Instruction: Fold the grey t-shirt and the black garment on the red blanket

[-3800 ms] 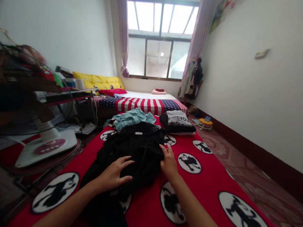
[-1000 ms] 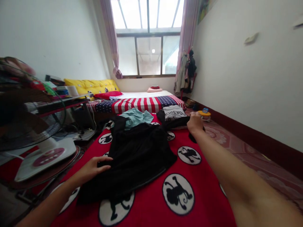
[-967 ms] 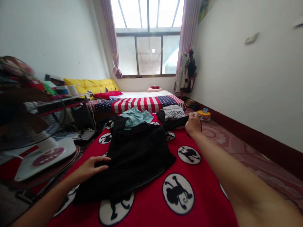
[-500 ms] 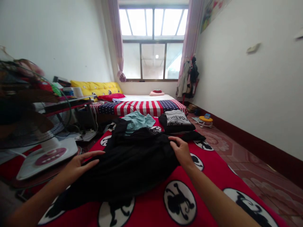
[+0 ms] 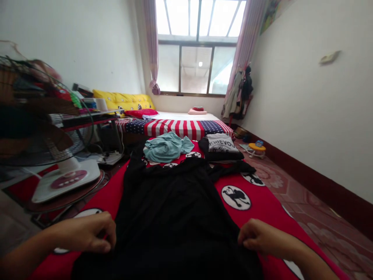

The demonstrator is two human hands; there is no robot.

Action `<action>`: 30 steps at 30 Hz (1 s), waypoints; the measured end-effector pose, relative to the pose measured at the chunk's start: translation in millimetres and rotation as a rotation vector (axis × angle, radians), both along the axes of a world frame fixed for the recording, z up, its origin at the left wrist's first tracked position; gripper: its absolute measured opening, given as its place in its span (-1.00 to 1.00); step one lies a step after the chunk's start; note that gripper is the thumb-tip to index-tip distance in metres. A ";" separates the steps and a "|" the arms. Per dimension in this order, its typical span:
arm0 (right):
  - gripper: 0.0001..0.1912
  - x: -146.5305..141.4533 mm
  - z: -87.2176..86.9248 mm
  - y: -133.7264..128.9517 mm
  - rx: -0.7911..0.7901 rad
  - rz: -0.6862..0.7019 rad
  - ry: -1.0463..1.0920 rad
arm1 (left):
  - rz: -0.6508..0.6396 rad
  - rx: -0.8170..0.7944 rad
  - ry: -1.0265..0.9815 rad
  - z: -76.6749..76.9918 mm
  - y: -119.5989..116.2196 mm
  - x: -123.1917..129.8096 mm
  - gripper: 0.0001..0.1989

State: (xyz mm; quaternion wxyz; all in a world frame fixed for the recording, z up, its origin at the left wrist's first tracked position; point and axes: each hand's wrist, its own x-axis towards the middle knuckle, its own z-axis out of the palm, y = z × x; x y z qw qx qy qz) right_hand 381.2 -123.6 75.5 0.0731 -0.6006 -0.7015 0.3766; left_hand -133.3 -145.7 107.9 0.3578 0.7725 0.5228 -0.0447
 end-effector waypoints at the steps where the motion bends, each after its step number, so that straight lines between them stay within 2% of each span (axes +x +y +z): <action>1: -0.79 -2.9 0.0 7.1 0.032 -0.001 -0.069 | -0.006 -0.017 -0.012 -2.7 10.3 2.5 -0.73; 3: -0.80 -15.7 3.0 28.1 0.186 -0.011 -0.109 | 0.044 0.088 -0.044 -7.5 37.5 9.4 -0.68; 6: -0.75 -47.0 4.7 70.3 0.423 -0.076 0.028 | 0.221 0.433 -0.002 -16.6 84.3 22.8 -0.47; 8: -0.70 -71.7 0.5 100.1 0.426 -0.165 0.154 | 0.343 0.558 0.098 -23.8 111.8 31.7 -0.26; 11: -0.53 -107.6 -9.6 142.4 0.377 -0.293 0.269 | 0.487 0.563 0.183 -32.8 143.0 42.2 -0.11; 13: -0.35 -127.2 -15.2 167.9 0.389 -0.327 0.288 | 0.556 0.536 0.132 -36.3 158.9 46.7 -0.18; 17: -0.02 -152.4 -20.0 207.2 0.457 -0.351 0.295 | 0.580 0.402 -0.013 -36.7 183.4 51.4 -0.64; 19: 0.04 -159.3 -20.7 219.7 0.479 -0.338 0.227 | 0.584 0.318 -0.094 -33.7 190.9 52.1 -0.77; 21: -0.03 -164.1 -20.6 229.0 0.454 -0.295 0.115 | 0.593 0.252 -0.178 -28.6 194.9 51.6 -0.81; 23: -0.28 -167.6 -18.1 238.2 0.391 -0.250 0.031 | 0.601 0.207 -0.251 -21.2 197.4 49.4 -0.84; 26: -0.67 -171.8 -5.7 257.5 0.329 -0.242 0.025 | 0.622 0.217 -0.342 -5.4 205.7 44.0 -0.86; 28: -0.74 -174.1 7.1 272.7 0.362 -0.265 0.055 | 0.653 0.311 -0.404 6.6 217.8 40.6 -0.85; 30: -0.65 -176.4 18.2 285.0 0.467 -0.300 0.115 | 0.684 0.455 -0.462 15.6 233.1 39.6 -0.77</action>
